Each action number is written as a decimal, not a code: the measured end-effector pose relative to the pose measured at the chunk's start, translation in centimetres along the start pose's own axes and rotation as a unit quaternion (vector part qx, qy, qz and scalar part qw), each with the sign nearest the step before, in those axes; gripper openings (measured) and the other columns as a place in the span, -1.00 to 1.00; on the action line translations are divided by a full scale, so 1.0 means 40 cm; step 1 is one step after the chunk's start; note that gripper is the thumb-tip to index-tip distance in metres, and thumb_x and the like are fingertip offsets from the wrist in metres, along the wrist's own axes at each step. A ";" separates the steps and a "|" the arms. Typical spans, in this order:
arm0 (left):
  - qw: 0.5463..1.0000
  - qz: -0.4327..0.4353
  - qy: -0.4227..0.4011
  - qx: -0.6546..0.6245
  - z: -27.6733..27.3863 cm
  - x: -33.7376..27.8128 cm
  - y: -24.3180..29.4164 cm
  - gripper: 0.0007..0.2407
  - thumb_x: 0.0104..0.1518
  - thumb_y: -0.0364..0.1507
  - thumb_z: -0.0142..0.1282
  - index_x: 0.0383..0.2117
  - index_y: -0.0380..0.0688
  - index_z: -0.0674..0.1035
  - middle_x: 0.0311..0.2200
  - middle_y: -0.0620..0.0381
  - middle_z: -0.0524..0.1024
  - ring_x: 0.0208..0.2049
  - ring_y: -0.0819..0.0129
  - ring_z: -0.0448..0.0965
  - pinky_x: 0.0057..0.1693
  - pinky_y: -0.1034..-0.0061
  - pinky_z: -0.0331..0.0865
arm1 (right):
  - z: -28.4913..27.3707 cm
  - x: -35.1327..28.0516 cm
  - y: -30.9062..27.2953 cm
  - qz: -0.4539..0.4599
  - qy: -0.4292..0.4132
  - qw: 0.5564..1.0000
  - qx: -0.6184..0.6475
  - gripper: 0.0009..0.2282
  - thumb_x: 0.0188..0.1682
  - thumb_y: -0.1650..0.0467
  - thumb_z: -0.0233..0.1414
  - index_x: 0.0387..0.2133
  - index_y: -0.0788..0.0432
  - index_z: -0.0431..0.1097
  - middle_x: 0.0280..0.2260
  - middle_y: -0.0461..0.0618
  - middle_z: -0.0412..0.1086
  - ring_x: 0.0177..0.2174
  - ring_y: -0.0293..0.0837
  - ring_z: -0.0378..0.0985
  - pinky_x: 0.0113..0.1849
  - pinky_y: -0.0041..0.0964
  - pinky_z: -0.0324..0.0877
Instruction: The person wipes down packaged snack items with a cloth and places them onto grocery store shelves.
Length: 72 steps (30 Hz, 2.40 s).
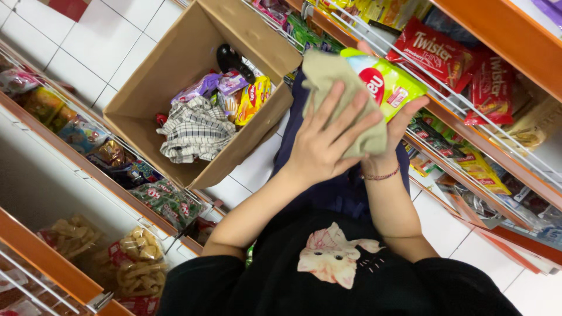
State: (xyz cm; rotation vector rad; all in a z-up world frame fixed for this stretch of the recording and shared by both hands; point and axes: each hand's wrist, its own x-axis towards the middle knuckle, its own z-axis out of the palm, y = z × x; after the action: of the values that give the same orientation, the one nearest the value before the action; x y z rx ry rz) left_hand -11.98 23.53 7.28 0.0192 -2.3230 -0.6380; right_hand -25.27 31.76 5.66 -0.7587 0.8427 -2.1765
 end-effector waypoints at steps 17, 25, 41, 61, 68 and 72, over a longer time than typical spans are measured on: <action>0.776 -0.340 0.231 -0.477 0.045 -0.106 0.010 -0.54 0.25 -0.44 0.26 0.22 -0.43 0.40 0.12 -0.14 0.50 0.15 0.10 0.49 0.32 0.21 0.33 | 0.063 0.040 0.032 -0.014 0.073 0.993 -0.091 -0.33 0.22 0.01 -0.05 0.33 0.33 0.04 0.10 0.20 0.29 0.05 0.04 0.35 0.13 0.01 0.34; 0.991 -0.060 0.079 -0.085 -0.057 -0.058 -0.022 -0.54 0.25 -0.15 0.17 0.25 0.00 0.48 0.34 0.02 0.38 0.41 0.03 0.30 0.49 0.29 0.14 | 0.096 0.048 -0.014 0.067 -0.016 0.997 0.018 -0.35 0.19 0.00 -0.13 0.37 0.21 0.05 0.28 0.20 0.26 0.25 0.01 0.37 0.33 -0.05 0.25; 0.983 -0.163 0.082 -0.019 -0.065 0.025 -0.086 -0.60 0.44 -0.20 0.01 0.37 0.19 0.34 0.43 0.31 0.12 0.50 0.17 -0.02 0.52 0.07 -0.02 | 0.020 -0.001 0.131 0.143 0.035 0.989 0.031 -0.33 0.21 -0.02 -0.24 0.44 0.15 -0.03 0.39 0.04 0.09 0.36 -0.02 0.17 0.39 -0.05 0.09; 0.844 -0.421 0.244 -0.224 -0.089 -0.081 -0.560 -0.73 0.31 -0.31 0.11 0.02 -0.19 0.54 -0.12 -0.12 0.69 -0.05 -0.05 0.72 0.11 0.28 0.52 | 0.080 0.078 0.262 0.261 -0.032 0.965 0.021 -0.24 0.08 -0.10 -0.10 0.36 0.22 0.14 0.26 0.07 0.31 0.20 0.02 0.43 0.26 0.02 0.33; 0.872 -0.477 -0.010 -0.108 -0.009 -0.232 -0.665 -0.49 0.02 -0.16 0.29 0.09 -0.05 0.44 0.03 -0.13 0.58 0.10 -0.02 0.60 0.21 0.19 0.48 | 0.100 0.172 0.312 0.265 -0.027 0.964 0.029 -0.29 0.15 -0.07 -0.17 0.37 0.21 0.15 0.22 0.10 0.34 0.12 0.03 0.46 0.20 0.02 0.38; 0.861 -0.459 -0.194 0.104 -0.110 -0.273 -0.597 -0.42 0.00 -0.03 0.36 0.16 0.17 0.45 0.32 -0.19 0.15 0.35 -0.20 0.08 0.19 -0.46 -0.01 | 0.091 0.190 0.356 0.277 -0.007 0.961 0.025 -0.31 0.18 -0.05 -0.18 0.37 0.23 0.16 0.17 0.13 0.36 0.09 0.02 0.48 0.17 -0.04 0.39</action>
State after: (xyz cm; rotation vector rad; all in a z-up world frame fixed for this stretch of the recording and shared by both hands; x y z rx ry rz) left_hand -4.93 2.71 -7.75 1.2698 -2.6893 -0.8834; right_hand -21.96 16.76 -0.51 -0.4404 0.8651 -1.6826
